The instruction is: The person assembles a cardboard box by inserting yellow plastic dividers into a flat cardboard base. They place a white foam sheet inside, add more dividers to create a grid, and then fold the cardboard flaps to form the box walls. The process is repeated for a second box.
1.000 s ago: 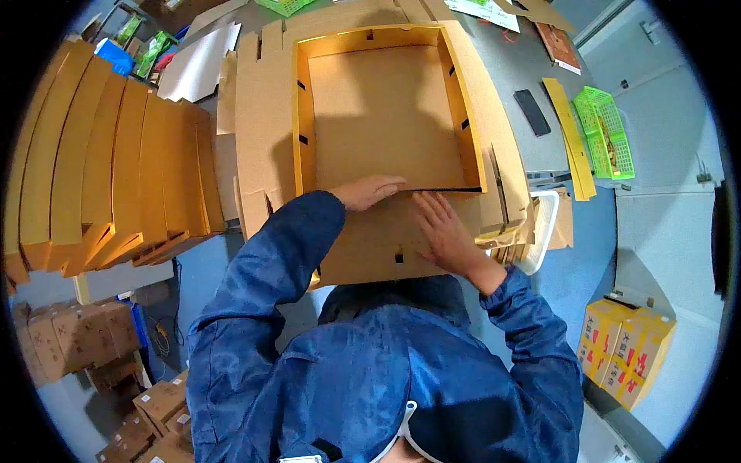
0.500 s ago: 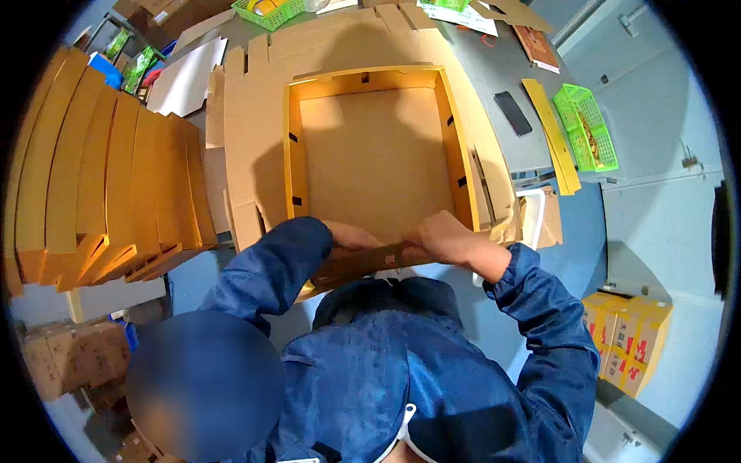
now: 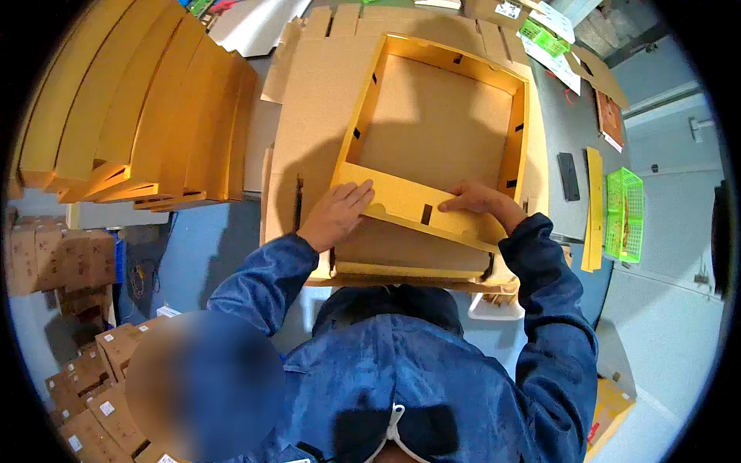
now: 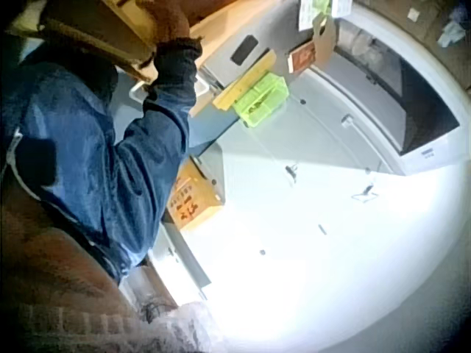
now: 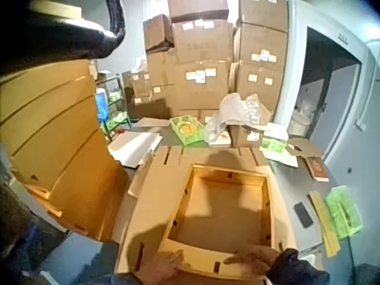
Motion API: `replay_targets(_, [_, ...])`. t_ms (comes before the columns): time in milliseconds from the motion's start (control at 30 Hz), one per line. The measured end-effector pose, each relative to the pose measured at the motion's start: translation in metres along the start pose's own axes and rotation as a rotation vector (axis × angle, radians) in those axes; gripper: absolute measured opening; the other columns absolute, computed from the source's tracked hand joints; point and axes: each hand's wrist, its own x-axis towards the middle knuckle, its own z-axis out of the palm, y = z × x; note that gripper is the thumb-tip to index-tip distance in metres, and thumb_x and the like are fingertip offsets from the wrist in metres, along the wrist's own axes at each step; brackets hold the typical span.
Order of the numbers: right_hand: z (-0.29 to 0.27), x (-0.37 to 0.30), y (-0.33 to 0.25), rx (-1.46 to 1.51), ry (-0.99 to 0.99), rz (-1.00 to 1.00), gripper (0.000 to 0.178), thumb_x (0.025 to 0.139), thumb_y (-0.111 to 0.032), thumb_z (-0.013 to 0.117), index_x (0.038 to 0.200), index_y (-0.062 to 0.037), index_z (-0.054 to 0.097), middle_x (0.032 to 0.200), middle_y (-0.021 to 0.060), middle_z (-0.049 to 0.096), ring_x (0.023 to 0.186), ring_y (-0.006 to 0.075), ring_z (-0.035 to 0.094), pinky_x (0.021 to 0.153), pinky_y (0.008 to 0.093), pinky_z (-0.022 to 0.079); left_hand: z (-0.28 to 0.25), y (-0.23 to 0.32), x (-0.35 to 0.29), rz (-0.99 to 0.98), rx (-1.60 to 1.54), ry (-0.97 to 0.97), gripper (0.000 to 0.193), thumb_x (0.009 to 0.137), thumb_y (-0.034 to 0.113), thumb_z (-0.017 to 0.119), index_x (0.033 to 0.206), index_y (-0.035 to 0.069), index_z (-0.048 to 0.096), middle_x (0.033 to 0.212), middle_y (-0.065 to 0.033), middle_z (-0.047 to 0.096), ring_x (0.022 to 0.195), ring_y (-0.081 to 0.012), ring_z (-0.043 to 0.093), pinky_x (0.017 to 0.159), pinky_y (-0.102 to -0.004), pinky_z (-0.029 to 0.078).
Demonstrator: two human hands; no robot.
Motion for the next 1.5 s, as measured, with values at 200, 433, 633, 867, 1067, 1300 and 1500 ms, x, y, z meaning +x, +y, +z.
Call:
replay_targets(200, [0.044,-0.091,-0.011,-0.809,0.595,-0.155,0.053,0.074,-0.024,0.068,0.120,0.0009,0.055,0.122,0.0185,0.057,0.110,0.0325,0.054,0.092,0.0415,0.042,0.005,-0.003,0.005,0.058,-0.005,0.031,0.055,0.074,0.009,0.064,0.125,-0.001,0.046,0.133,-0.0164,0.044,0.127,-0.0315,0.039,0.107,-0.0406,0.033])
replay_targets(433, [0.079,-0.096,0.033,-0.832,0.516,-0.059,0.029,0.079,-0.008,0.054,0.106,0.0012,0.055,0.096,0.0141,0.058,0.099,0.0309,0.055,0.088,0.0422,0.043,0.026,-0.019,0.024,-0.033,-0.162,-0.237,0.029,0.076,0.006,0.060,0.105,0.002,0.057,0.103,-0.0176,0.060,0.095,-0.0349,0.060,0.084,-0.0399,0.049])
replay_targets(633, [0.073,-0.091,0.032,-1.143,0.588,-0.107,0.014,0.076,-0.010,0.058,0.090,-0.0089,0.062,0.079,0.0101,0.061,0.072,0.0249,0.062,0.082,0.0369,0.038,0.024,-0.037,0.039,0.139,0.014,-0.417,0.019,0.079,0.008,0.058,0.097,0.005,0.060,0.091,-0.0160,0.060,0.087,-0.0341,0.061,0.075,-0.0427,0.050])
replay_targets(867, [0.055,-0.080,0.041,-0.966,0.188,-0.033,0.005,0.072,-0.014,0.060,0.076,-0.0111,0.063,0.073,0.0092,0.064,0.073,0.0252,0.063,0.077,0.0380,0.042,0.029,-0.035,0.051,-0.102,0.011,-0.644,0.019,0.076,0.013,0.059,0.089,0.004,0.069,0.090,-0.0195,0.067,0.087,-0.0351,0.065,0.076,-0.0442,0.052])
replay_targets(1067, [0.060,-0.061,0.070,-1.032,0.289,-0.175,0.009,0.071,-0.016,0.061,0.077,-0.0125,0.066,0.076,0.0085,0.066,0.076,0.0263,0.064,0.076,0.0389,0.044,0.056,-0.050,0.040,-0.160,0.069,-0.631,0.020,0.072,0.015,0.064,0.087,0.003,0.069,0.088,-0.0177,0.068,0.084,-0.0362,0.065,0.075,-0.0448,0.052])
replay_targets(1300, [0.001,-0.095,0.102,-1.130,0.801,-0.156,0.032,0.077,-0.008,0.057,0.108,-0.0027,0.059,0.124,0.0223,0.049,0.120,0.0360,0.044,0.101,0.0430,0.037,0.062,0.117,0.000,-0.027,-0.648,-0.187,0.058,0.081,0.025,0.064,0.130,0.000,0.043,0.129,-0.0241,0.045,0.122,-0.0389,0.041,0.102,-0.0418,0.036])
replay_targets(1500, [0.028,-0.102,0.071,-0.199,0.885,-0.020,0.062,0.085,-0.009,0.057,0.139,0.0004,0.029,0.140,0.0306,0.030,0.130,0.0443,0.031,0.106,0.0447,0.033,0.021,0.066,-0.006,-0.225,-0.022,0.347,0.070,0.077,0.021,0.067,0.137,0.004,0.036,0.137,-0.0240,0.037,0.124,-0.0386,0.040,0.106,-0.0474,0.031])
